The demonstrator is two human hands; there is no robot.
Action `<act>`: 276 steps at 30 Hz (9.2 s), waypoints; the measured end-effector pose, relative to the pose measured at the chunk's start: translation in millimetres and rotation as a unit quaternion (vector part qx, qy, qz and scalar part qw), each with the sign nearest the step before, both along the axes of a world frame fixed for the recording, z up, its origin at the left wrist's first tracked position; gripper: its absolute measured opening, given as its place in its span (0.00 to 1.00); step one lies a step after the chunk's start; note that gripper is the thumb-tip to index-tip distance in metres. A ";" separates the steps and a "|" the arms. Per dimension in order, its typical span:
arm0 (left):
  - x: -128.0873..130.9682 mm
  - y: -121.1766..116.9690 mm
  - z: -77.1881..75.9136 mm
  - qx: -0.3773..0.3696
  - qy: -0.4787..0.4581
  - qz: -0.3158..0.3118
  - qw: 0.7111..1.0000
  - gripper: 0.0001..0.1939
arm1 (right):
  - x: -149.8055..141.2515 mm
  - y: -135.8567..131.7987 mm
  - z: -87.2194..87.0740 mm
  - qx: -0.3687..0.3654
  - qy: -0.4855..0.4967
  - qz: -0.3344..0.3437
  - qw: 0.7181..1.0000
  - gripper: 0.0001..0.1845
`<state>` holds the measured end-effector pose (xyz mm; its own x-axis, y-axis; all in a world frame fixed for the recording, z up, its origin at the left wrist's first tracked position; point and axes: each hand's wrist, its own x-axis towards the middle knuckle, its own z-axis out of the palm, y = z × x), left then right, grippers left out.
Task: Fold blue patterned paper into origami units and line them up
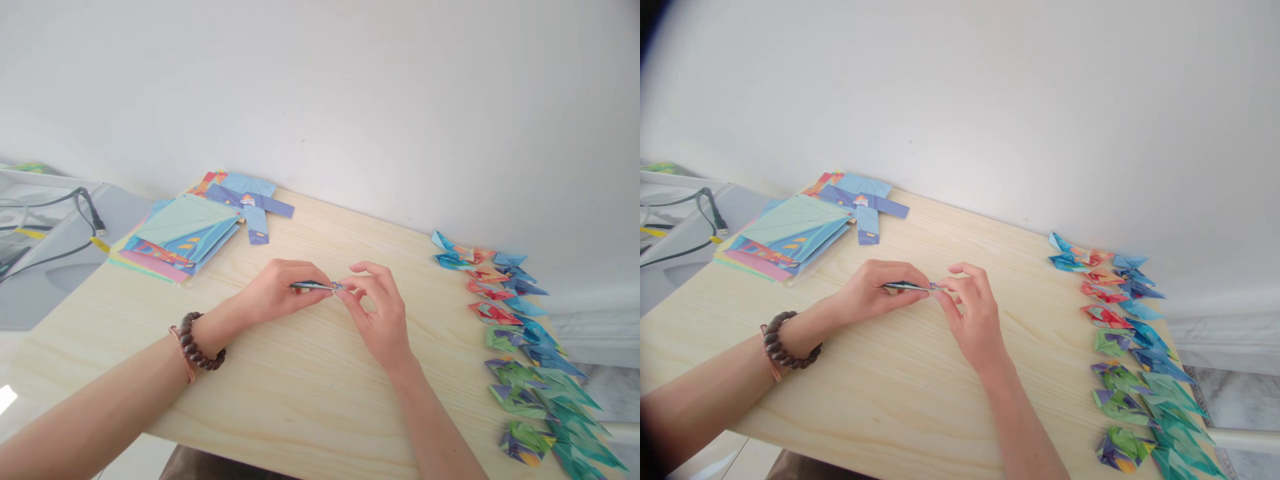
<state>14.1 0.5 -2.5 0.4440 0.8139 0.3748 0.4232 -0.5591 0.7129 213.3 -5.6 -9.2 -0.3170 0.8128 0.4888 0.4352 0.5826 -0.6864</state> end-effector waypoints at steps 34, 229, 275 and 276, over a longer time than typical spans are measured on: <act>0.3 -3.5 9.0 -0.340 -0.146 -0.071 0.926 0.15 | -0.3 -3.8 2.4 0.086 -0.030 -0.014 0.996 0.08; -4.7 4.8 -5.2 -0.099 -0.011 0.087 0.991 0.08 | 11.9 2.1 0.6 0.129 -0.126 0.027 0.983 0.15; -1.6 2.7 0.1 -0.222 -0.259 -0.015 0.940 0.08 | 1.2 -6.9 11.9 -0.434 0.241 0.118 0.860 0.16; -2.3 3.1 -0.4 -0.215 -0.244 -0.010 0.945 0.09 | 1.8 -6.2 12.0 -0.436 0.246 0.116 0.858 0.15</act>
<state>11.8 3.6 -2.9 0.3208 0.9306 0.1760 -0.0236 -0.1779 0.9838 215.1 -11.8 2.8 -0.4494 0.8802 -0.1528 -0.0902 -0.2149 -0.9725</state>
